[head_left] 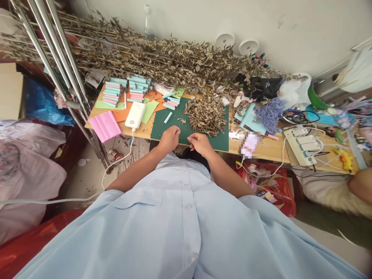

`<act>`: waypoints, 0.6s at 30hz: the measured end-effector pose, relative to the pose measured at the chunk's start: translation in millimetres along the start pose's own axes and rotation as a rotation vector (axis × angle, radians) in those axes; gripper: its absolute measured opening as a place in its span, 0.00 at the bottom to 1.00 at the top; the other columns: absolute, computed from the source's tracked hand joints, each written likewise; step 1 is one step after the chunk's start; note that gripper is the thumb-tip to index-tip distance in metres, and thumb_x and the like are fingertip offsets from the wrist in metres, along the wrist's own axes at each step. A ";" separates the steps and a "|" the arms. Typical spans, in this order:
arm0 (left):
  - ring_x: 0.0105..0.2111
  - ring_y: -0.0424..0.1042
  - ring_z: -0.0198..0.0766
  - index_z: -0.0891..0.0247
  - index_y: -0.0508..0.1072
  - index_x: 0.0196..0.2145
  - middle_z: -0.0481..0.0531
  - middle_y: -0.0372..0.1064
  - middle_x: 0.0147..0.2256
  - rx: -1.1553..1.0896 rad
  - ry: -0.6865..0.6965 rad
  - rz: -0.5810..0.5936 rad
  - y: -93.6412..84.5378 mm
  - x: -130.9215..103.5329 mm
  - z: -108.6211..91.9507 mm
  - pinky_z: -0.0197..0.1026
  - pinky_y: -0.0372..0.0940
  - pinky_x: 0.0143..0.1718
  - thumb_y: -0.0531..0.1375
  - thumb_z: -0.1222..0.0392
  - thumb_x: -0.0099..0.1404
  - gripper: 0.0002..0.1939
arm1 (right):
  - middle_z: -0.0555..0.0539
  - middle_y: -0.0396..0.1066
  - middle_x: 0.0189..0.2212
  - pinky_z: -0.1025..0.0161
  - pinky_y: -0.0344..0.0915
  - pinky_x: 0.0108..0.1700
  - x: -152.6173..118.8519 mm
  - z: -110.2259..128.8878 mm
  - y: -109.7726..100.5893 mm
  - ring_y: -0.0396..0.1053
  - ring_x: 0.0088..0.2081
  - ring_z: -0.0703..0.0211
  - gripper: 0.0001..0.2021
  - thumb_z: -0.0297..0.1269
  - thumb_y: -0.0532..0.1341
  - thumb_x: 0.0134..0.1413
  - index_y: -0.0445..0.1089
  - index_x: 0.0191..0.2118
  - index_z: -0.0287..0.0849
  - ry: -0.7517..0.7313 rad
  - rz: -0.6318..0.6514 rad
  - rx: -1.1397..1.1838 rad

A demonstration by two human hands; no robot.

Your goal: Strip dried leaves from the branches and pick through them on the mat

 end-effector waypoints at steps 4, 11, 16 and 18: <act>0.34 0.66 0.37 0.62 0.69 0.33 0.49 0.69 0.32 -0.116 -0.050 0.117 -1.3 -3.6 3.6 0.39 0.59 0.39 0.52 0.59 0.72 0.10 | 0.53 0.69 0.17 0.67 0.68 0.23 -10.2 -4.4 -15.7 0.67 0.19 0.64 0.12 0.47 0.67 0.57 0.73 0.32 0.43 -0.040 -0.026 0.035; 0.32 0.65 0.38 0.61 0.68 0.31 0.50 0.68 0.30 -0.068 0.069 0.447 13.5 -50.6 3.7 0.39 0.57 0.36 0.50 0.54 0.73 0.15 | 0.52 0.71 0.21 0.65 0.69 0.26 -35.1 -15.2 -18.2 0.71 0.22 0.61 0.07 0.40 0.63 0.58 0.75 0.34 0.44 -0.076 0.109 -0.227; 0.31 0.67 0.42 0.59 0.67 0.27 0.54 0.69 0.29 0.145 0.009 0.514 -2.7 -81.6 44.9 0.41 0.58 0.36 0.51 0.54 0.72 0.16 | 0.49 0.76 0.32 0.61 0.74 0.34 -37.2 -27.5 -26.2 0.75 0.29 0.58 0.06 0.40 0.64 0.56 0.76 0.35 0.45 -0.153 0.048 -0.229; 0.32 0.70 0.45 0.60 0.69 0.29 0.56 0.71 0.30 0.265 -0.099 0.525 -15.5 -92.2 77.6 0.42 0.60 0.37 0.51 0.54 0.72 0.15 | 0.48 0.76 0.34 0.59 0.75 0.36 -32.7 -29.9 -31.4 0.76 0.31 0.57 0.07 0.42 0.64 0.56 0.76 0.36 0.46 -0.178 -0.004 -0.193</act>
Point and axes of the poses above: each hand's wrist, its own x-axis towards the middle knuckle, its own y-axis out of the palm, z = x × y, the point moved 7 cm from there along x, towards the middle knuckle
